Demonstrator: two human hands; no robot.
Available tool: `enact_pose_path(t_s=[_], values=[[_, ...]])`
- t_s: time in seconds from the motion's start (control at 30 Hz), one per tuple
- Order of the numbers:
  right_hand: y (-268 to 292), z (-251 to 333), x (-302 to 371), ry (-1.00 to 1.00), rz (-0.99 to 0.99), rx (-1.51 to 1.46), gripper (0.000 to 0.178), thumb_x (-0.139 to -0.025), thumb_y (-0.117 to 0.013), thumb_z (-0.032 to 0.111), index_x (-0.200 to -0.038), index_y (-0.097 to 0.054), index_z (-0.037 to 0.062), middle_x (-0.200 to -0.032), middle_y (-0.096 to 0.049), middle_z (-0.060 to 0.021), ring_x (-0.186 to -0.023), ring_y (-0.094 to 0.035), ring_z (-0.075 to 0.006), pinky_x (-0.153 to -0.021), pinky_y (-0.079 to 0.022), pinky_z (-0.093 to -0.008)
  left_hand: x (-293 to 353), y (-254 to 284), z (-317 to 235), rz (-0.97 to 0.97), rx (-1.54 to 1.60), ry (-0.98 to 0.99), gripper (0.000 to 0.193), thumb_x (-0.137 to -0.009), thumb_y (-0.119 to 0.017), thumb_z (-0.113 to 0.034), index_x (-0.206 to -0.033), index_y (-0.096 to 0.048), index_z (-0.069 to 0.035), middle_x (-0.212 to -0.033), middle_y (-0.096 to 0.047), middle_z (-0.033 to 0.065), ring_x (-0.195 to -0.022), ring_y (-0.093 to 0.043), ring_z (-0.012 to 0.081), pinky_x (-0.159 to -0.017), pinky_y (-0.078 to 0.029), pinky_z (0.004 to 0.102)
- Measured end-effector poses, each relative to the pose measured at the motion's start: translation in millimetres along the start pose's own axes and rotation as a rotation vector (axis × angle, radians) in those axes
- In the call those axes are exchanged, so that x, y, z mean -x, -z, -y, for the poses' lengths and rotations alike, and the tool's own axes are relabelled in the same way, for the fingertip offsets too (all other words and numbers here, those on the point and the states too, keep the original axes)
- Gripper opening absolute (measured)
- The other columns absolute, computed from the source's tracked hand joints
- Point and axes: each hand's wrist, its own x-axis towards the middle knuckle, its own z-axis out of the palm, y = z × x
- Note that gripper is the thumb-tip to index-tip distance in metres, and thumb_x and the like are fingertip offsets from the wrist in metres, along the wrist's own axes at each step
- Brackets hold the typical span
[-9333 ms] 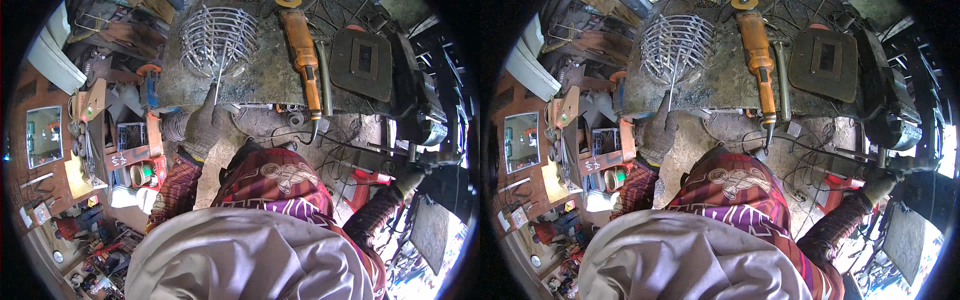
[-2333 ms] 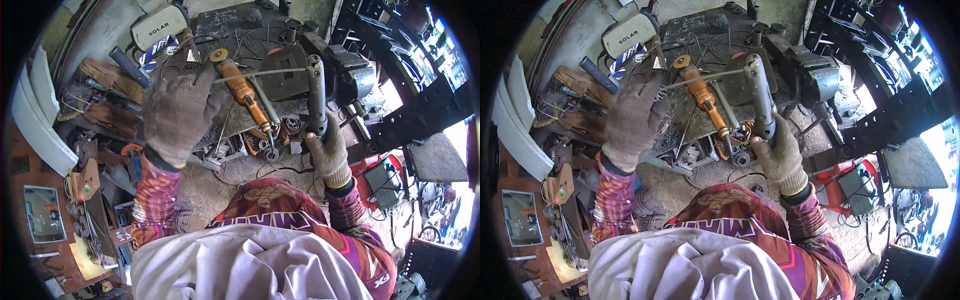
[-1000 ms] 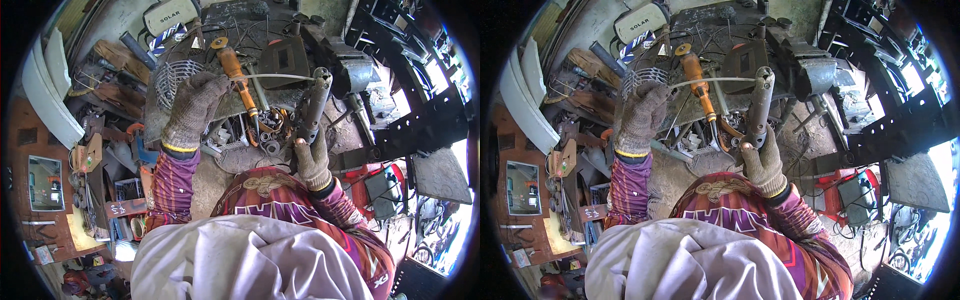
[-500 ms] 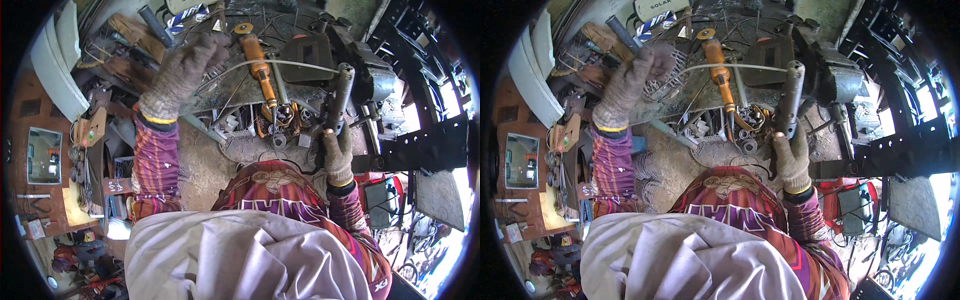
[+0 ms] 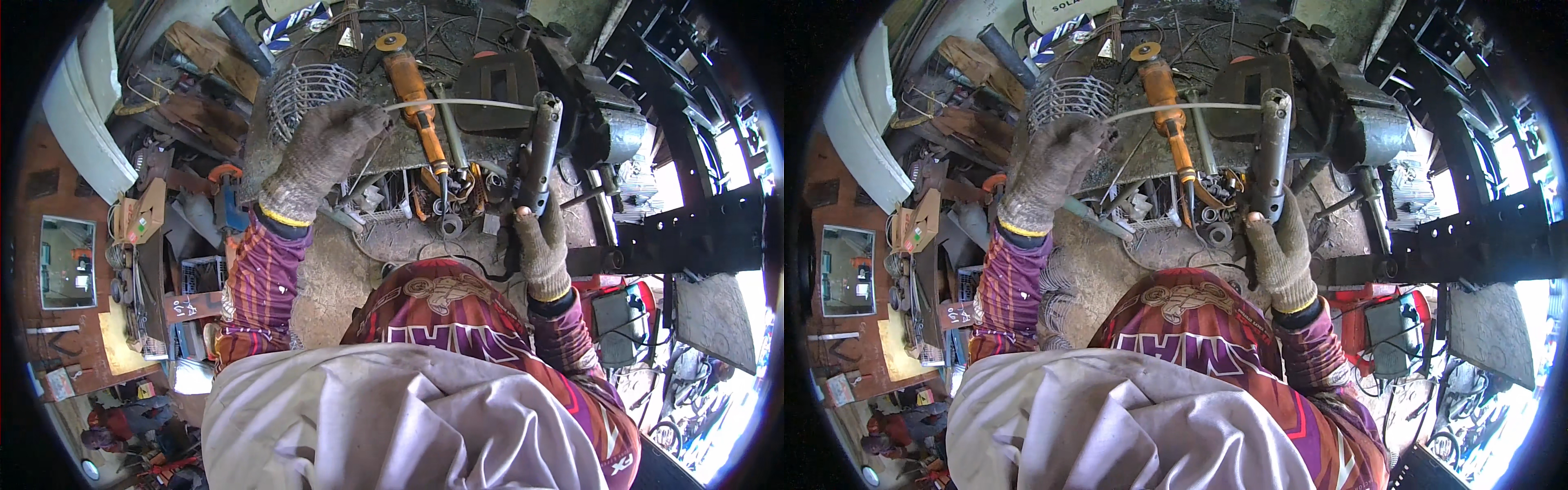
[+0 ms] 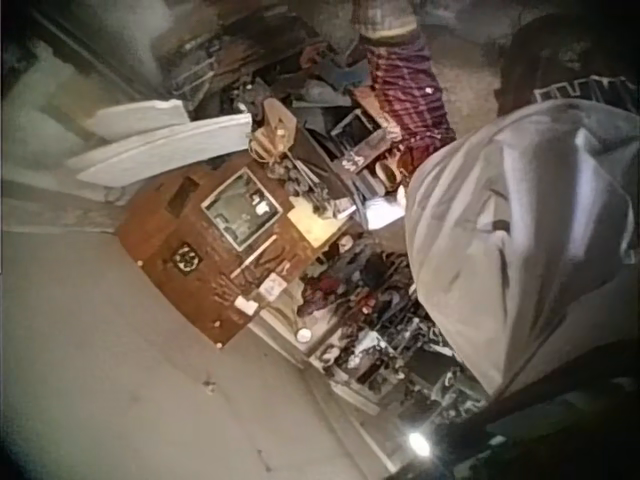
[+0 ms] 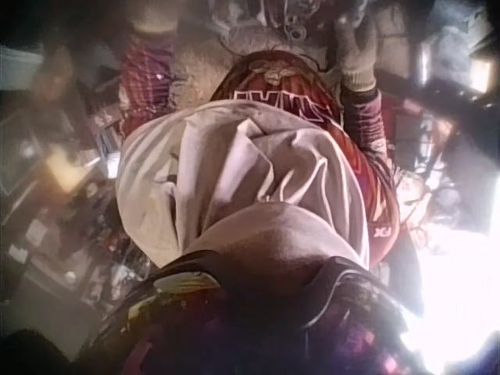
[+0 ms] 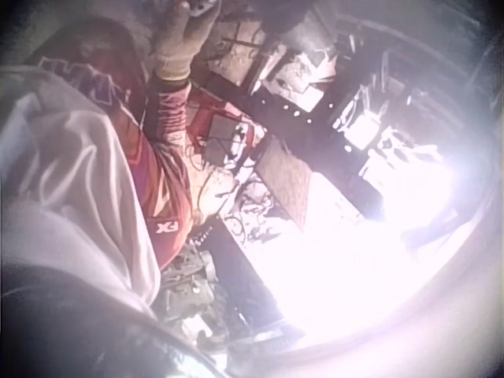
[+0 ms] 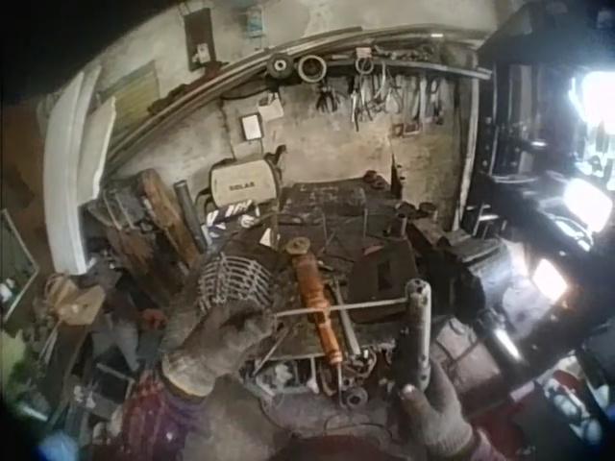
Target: The person welds metal rods onto a curved metal frame using a welding torch and then taps the joints with a hammer.
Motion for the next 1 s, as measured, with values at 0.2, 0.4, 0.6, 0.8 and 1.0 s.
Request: enact_pose_path(t_s=[0.2,0.4,0.6,0.8,1.0], values=[[-16.6,-8.5,0.5,-0.013,0.026,-0.143,0.057,-0.103,-0.062,0.029,-0.145,-0.041,-0.0009,-0.091,-0.062,-0.0038,-0.069,-0.058,-0.0093,-0.059,-0.050,-0.0244,-1.5,1.4,8.0,-0.050,0.315,0.021,0.025,-0.096,-0.071,-0.034,-0.096,-0.072,-0.008,-0.057,-0.047,-0.0098,-0.045,-0.039,0.0026,-0.040,-0.028,0.0222],[-24.5,-9.9,5.1,-0.051,0.025,-0.209,0.059,-0.103,-0.063,0.031,-0.147,-0.039,-0.0005,-0.089,-0.062,-0.0050,-0.066,-0.059,-0.0109,-0.057,-0.050,-0.0247,0.5,5.4,10.8,-0.001,0.408,0.020,0.025,-0.098,-0.069,-0.033,-0.097,-0.073,-0.008,-0.059,-0.049,-0.0093,-0.048,-0.041,0.0022,-0.043,-0.029,0.0207],[-10.5,-13.2,2.3,0.019,-0.014,0.066,0.053,-0.101,-0.062,0.022,-0.145,-0.046,-0.0032,-0.105,-0.065,-0.0061,-0.088,-0.059,-0.0097,-0.079,-0.050,-0.0256,-5.7,27.2,11.4,0.028,-0.286,-0.151,0.037,-0.100,-0.067,-0.041,-0.110,-0.072,-0.005,-0.077,-0.066,0.0005,-0.066,-0.063,0.0128,-0.059,-0.050,0.0278],[-7.6,2.8,1.8,0.011,0.098,0.205,0.058,-0.099,-0.065,0.023,-0.145,-0.044,-0.0063,-0.100,-0.065,-0.0076,-0.086,-0.061,-0.0109,-0.078,-0.051,-0.0281,-2.4,-6.9,-29.3,0.022,-0.810,-0.701,0.036,-0.105,-0.059,-0.035,-0.116,-0.066,-0.002,-0.090,-0.073,0.0116,-0.080,-0.072,0.0266,-0.066,-0.053,0.0406],[-8.5,1.6,4.1,0.092,0.126,0.290,0.063,-0.098,-0.065,0.023,-0.147,-0.040,-0.0076,-0.096,-0.066,-0.0102,-0.084,-0.063,-0.0162,-0.078,-0.053,-0.0319,-4.7,-31.4,-21.4,0.236,-0.607,-0.247,0.044,-0.106,-0.056,-0.041,-0.111,-0.068,0.001,-0.082,-0.068,0.0078,-0.075,-0.064,0.0151,-0.066,-0.052,0.0340]])
